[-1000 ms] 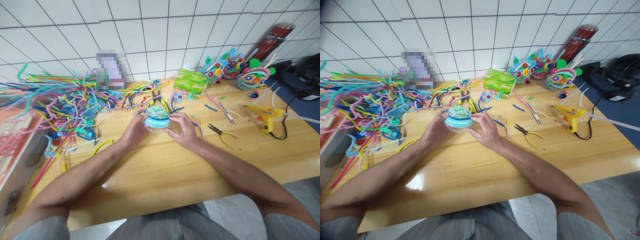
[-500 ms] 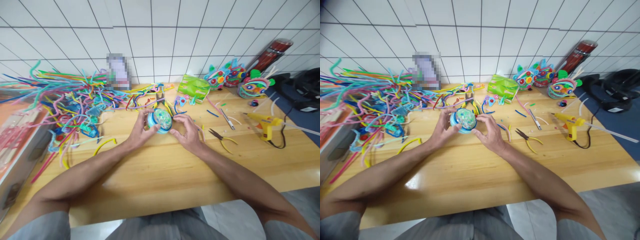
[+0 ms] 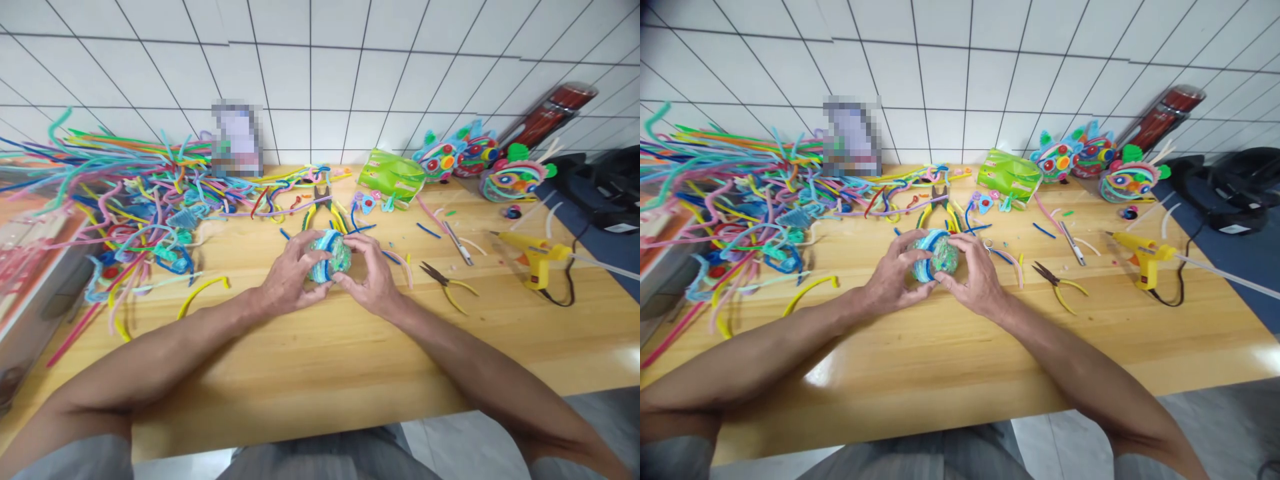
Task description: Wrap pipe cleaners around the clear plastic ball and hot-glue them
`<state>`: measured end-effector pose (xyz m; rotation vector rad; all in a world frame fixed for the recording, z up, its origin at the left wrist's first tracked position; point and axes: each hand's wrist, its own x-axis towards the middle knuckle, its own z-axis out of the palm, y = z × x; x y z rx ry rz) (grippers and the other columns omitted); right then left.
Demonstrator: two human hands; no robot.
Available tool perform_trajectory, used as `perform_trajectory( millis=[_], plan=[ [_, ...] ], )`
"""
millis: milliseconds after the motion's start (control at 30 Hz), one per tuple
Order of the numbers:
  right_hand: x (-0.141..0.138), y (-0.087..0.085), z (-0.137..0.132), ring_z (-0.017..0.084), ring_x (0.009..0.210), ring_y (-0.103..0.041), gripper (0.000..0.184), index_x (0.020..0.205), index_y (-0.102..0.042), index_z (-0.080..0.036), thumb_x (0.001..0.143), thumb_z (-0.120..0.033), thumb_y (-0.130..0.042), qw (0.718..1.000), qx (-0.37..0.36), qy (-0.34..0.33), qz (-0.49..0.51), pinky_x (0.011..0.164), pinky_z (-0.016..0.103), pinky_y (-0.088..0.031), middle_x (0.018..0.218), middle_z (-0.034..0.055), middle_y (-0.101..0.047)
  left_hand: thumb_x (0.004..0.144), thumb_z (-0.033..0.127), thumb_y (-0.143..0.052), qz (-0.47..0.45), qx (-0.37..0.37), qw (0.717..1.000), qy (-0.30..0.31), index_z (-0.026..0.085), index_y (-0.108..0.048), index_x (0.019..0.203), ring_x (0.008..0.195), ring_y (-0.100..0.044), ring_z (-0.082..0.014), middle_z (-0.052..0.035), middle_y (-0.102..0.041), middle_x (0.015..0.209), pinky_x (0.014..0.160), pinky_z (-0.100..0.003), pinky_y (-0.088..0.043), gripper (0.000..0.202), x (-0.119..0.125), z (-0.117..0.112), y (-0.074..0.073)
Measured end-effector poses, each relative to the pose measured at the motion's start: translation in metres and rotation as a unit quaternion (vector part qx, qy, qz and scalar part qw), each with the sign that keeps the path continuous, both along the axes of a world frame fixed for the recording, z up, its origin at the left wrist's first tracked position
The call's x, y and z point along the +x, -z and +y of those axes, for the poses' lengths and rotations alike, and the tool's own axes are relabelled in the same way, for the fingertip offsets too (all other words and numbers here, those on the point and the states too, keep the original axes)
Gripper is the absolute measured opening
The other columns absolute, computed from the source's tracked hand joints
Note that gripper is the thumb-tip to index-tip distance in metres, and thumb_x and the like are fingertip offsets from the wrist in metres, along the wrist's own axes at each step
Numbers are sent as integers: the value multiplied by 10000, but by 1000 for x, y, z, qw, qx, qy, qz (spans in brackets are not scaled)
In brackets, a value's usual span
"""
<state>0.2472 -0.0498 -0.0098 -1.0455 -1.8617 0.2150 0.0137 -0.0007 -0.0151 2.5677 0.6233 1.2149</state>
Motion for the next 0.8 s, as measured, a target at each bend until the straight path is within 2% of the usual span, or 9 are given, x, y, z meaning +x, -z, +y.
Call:
perform_trajectory(
  millis=[267,433,533,633,700,800],
  plan=[
    [-2,1,-2,382,1375,-635,609,1487,-516,-273,978,-496,-766,1000,3,7,-12,1141,649,-550,1447,185,-656,900,311,-802,12,-3,1000,12,325,-508,1421,1504,-530,-377,-170,-485,1575,1141,-585,-582,598,1,-2,-2],
    [0,-3,-1,356,1327,-661,511,1400,-596,-266,995,-546,-731,999,-21,10,40,1117,597,-566,1402,166,-693,909,318,-794,3,-4,1000,12,330,-509,1433,1519,-520,-381,-167,-481,1591,1174,-608,-555,597,2,-1,1],
    [17,-12,10,285,1107,-719,331,1191,-696,-255,1047,-548,-640,986,-72,66,135,999,490,-601,1194,110,-761,903,336,-805,1,-1,1000,7,330,-512,1428,1505,-533,-379,-159,-491,1585,1190,-613,-541,601,4,1,2],
    [46,-24,29,215,848,-679,323,883,-680,-247,1051,-512,-604,965,-121,139,186,842,387,-583,867,28,-726,898,341,-806,5,3,1000,-4,322,-507,1425,1478,-558,-371,-157,-500,1571,1172,-596,-558,606,6,2,3],
    [63,-33,39,187,749,-630,338,769,-637,-239,997,-488,-653,965,-163,140,148,755,342,-543,744,-4,-670,906,343,-787,0,9,1000,-7,314,-505,1423,1464,-567,-374,-162,-502,1565,1149,-598,-576,590,7,2,4],
    [74,-41,45,163,657,-583,286,735,-663,-224,934,-423,-714,966,-227,119,18,657,304,-465,674,-21,-656,918,346,-757,-11,30,999,-8,290,-515,1415,1447,-574,-394,-181,-521,1538,1126,-618,-589,556,9,1,4]
  ],
)
